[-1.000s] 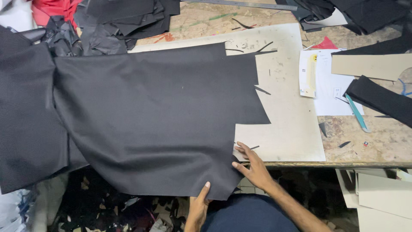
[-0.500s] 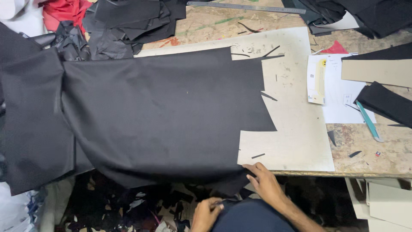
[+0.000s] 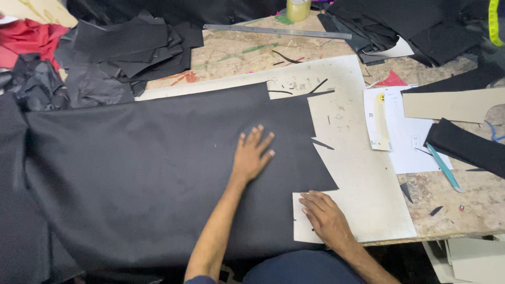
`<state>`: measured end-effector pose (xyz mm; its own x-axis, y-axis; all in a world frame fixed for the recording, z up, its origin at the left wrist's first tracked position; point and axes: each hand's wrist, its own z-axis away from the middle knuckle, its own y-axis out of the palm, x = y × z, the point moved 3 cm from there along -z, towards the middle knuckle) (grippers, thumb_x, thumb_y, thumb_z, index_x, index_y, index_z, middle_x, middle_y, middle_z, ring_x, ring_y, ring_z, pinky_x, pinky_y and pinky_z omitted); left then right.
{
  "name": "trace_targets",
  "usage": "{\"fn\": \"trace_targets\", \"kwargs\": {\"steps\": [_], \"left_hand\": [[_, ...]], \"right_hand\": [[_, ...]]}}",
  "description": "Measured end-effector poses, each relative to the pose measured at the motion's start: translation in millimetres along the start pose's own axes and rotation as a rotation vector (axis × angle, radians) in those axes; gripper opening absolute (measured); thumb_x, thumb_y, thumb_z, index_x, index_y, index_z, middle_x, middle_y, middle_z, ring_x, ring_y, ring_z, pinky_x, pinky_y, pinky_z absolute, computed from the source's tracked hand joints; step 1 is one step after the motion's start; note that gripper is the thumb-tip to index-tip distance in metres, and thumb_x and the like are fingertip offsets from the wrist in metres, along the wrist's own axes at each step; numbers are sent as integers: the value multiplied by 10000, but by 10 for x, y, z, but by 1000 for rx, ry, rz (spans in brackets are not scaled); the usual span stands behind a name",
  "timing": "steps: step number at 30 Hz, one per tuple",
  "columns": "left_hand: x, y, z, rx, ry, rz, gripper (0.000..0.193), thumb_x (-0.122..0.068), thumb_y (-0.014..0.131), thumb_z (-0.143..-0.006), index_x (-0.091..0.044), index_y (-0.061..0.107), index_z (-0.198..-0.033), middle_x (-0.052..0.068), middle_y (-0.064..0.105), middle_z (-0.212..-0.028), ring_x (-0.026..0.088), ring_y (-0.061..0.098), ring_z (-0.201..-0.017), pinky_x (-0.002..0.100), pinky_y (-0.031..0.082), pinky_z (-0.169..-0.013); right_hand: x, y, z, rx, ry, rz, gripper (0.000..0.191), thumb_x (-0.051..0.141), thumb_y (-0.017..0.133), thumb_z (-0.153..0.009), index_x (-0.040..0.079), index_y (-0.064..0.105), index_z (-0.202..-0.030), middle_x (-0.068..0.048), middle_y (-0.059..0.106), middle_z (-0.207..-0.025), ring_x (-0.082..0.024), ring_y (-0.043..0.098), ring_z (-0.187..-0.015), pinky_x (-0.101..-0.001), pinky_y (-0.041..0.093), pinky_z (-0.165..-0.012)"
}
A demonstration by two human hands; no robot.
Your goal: The person places a paper pattern on a large piece of black fabric, then uses a utility knife to cut the fabric along the pattern's edge. After cutting, the person removes the pattern and sets the cut fabric piece aside, repeating the process with different pattern shapes.
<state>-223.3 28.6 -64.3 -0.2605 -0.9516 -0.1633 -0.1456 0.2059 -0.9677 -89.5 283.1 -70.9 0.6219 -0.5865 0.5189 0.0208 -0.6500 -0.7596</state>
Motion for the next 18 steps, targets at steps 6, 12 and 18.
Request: {"fn": "trace_targets", "kwargs": {"steps": [6, 12, 18], "left_hand": [[1067, -276, -864, -112, -221, -24, 666, -629, 497, -966, -361, 415, -1569, 115, 239, -1692, 296, 225, -1557, 626, 108, -1218], [1286, -264, -1297, -156, -192, 7, 634, -616, 559, -954, -346, 498, -1524, 97, 294, -1675, 276, 246, -1548, 653, 76, -1211], [1426, -209, -1474, -208, -204, 139, 473, -480, 665, -944, -270, 682, -1368, 93, 433, -1599, 261, 337, -1499, 578, 131, -1238]], "right_hand": [[16, 399, -425, 353, -63, 133, 680, 500, 637, -888, 146, 495, -1451, -77, 407, -1575, -319, 267, -1480, -559, 178, -1181], [101, 700, -910, 545, -33, 62, 870, 636, 608, -842, 211, 350, -1556, -86, 230, -1651, -327, 103, -1531, -586, 56, -1218], [-241, 818, -1575, 469, -93, 171, 856, 685, 525, -868, 236, 315, -1566, -122, 207, -1648, -348, 96, -1522, -568, 76, -1213]]}}
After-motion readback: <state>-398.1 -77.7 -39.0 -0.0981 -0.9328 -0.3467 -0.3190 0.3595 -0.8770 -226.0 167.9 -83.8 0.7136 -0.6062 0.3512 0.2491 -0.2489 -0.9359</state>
